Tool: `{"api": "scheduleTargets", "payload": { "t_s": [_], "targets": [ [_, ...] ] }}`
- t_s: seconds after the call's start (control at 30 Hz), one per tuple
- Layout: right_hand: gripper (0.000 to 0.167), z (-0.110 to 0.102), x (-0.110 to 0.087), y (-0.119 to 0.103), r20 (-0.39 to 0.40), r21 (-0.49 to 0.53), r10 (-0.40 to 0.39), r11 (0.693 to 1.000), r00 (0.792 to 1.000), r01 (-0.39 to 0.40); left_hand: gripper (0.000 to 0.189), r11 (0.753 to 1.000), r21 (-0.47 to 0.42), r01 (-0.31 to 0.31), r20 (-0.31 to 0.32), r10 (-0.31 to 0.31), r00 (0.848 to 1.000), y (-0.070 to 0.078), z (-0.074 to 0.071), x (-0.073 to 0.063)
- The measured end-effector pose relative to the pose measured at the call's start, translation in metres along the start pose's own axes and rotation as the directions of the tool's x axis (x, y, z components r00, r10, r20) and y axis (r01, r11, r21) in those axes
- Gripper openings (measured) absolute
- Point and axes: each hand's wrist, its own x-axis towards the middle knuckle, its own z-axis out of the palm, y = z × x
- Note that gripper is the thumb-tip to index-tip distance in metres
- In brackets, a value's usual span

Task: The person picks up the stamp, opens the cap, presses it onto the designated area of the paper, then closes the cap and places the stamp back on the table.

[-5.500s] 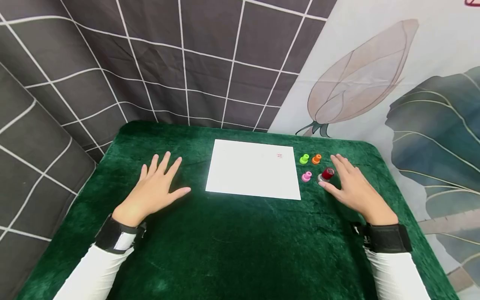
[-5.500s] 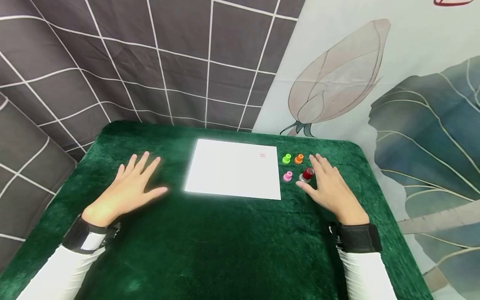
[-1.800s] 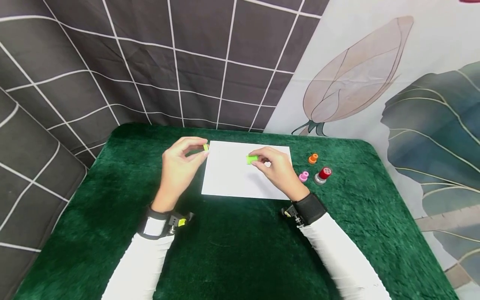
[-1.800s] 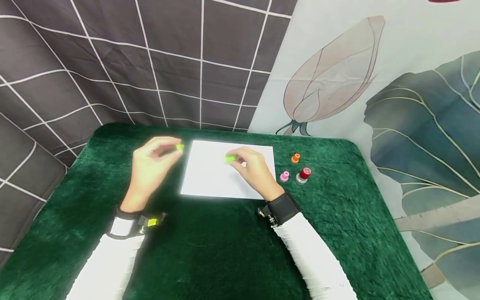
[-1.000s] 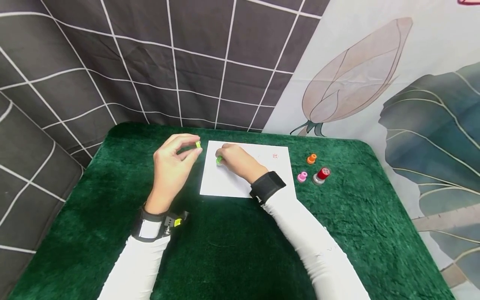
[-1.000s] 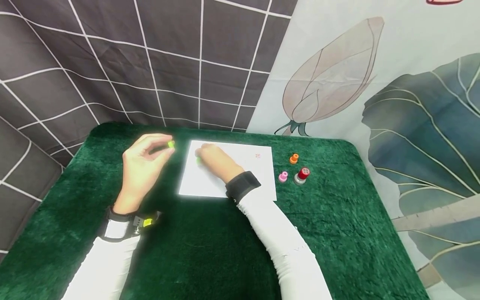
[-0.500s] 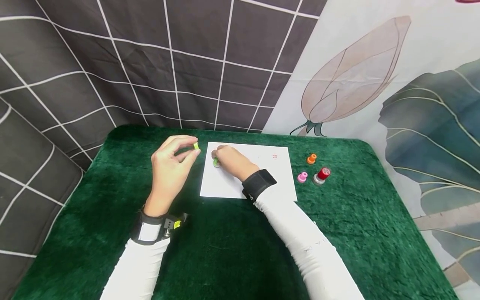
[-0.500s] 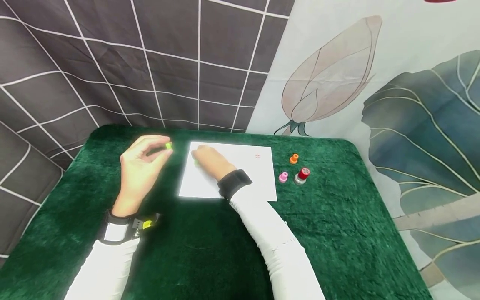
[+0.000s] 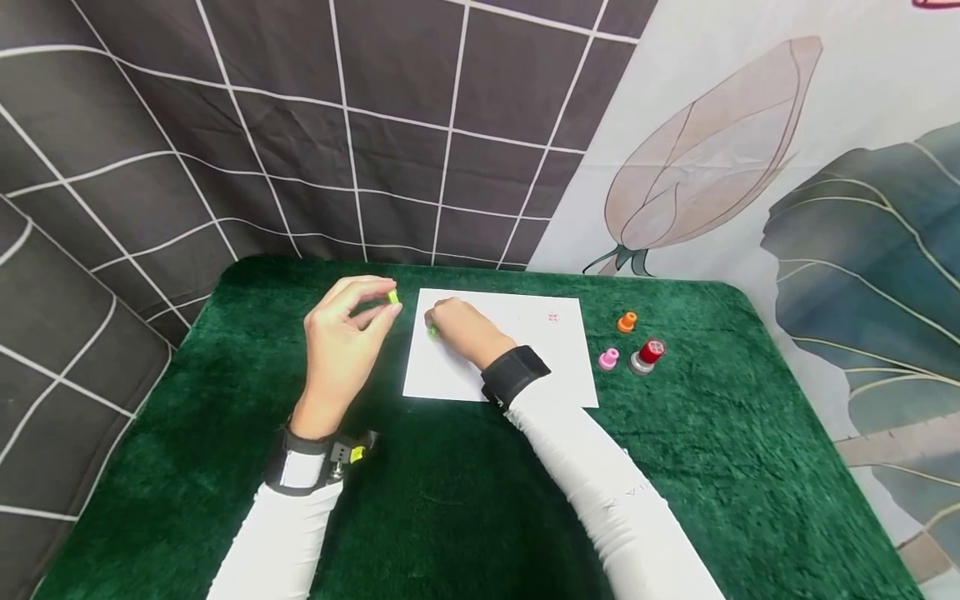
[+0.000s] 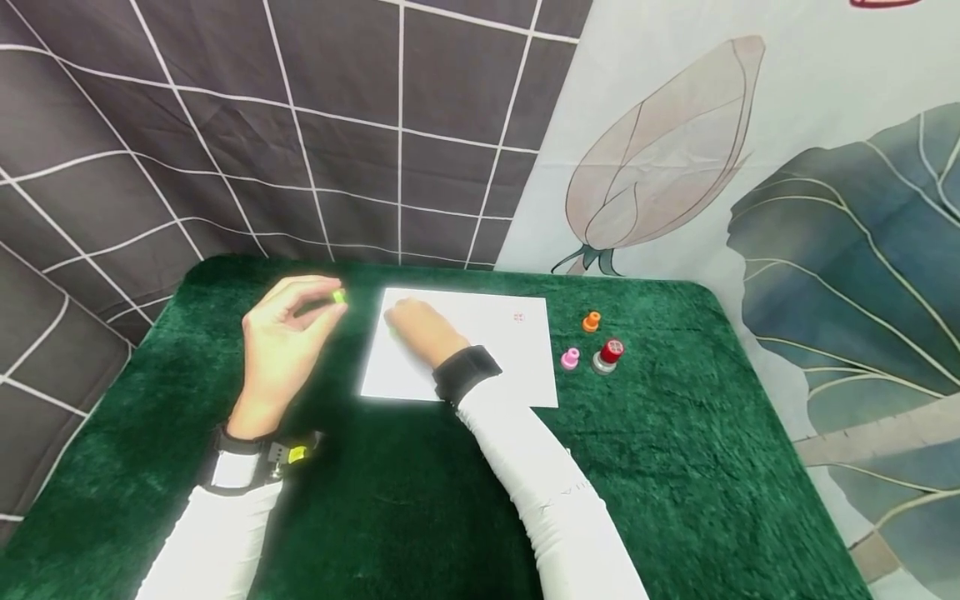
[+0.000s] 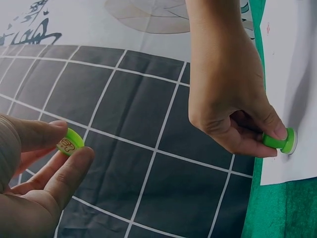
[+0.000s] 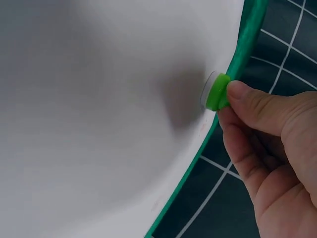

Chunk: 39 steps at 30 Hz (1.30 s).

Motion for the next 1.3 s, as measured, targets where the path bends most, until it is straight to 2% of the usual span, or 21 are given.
{"api": "scheduleTargets", "payload": {
  "t_s": [0.17,0.43,0.67,0.87,0.97,1.07,1.2,1.3],
  "targets": [
    [0.024,0.001,0.0,0.0,-0.024,0.061,0.015,0.998,1.0,-0.013,0.026,1.0,-0.003,0.006,-0.001,-0.006,1.0,-0.002,0.001,-0.001],
    [0.027,0.003,0.0,-0.003,-0.037,0.054,0.052,0.997,0.998,-0.05,0.024,1.0,-0.009,0.018,0.015,-0.018,1.0,-0.002,0.003,-0.002],
    [0.023,-0.002,0.0,-0.004,-0.03,0.08,0.042,0.996,0.999,-0.039,0.025,1.0,-0.009,0.013,0.023,-0.013,1.0,-0.002,0.005,-0.003],
    [0.022,-0.004,-0.004,-0.002,-0.001,0.022,-0.004,1.0,1.0,0.004,0.026,1.0,-0.018,0.003,0.001,-0.003,1.0,0.001,0.001,-0.001],
    [0.02,-0.009,-0.007,0.002,-0.05,0.03,-0.034,0.999,0.998,0.036,0.026,0.999,-0.033,0.004,-0.009,-0.004,1.0,0.003,-0.001,0.0],
    [0.017,-0.02,-0.013,0.007,-0.129,0.095,-0.035,0.994,0.991,0.047,0.026,0.999,-0.035,0.013,-0.006,-0.013,1.0,0.003,-0.002,0.0],
    [0.015,-0.04,-0.027,0.01,-0.231,0.203,-0.003,0.978,0.973,0.051,0.027,1.0,-0.028,0.014,0.005,-0.014,1.0,0.003,-0.002,-0.001],
    [0.016,-0.056,-0.043,0.009,-0.306,0.257,0.016,0.964,0.952,0.066,0.027,1.0,-0.03,0.006,0.016,-0.005,1.0,0.004,-0.001,-0.002]
  ]
}}
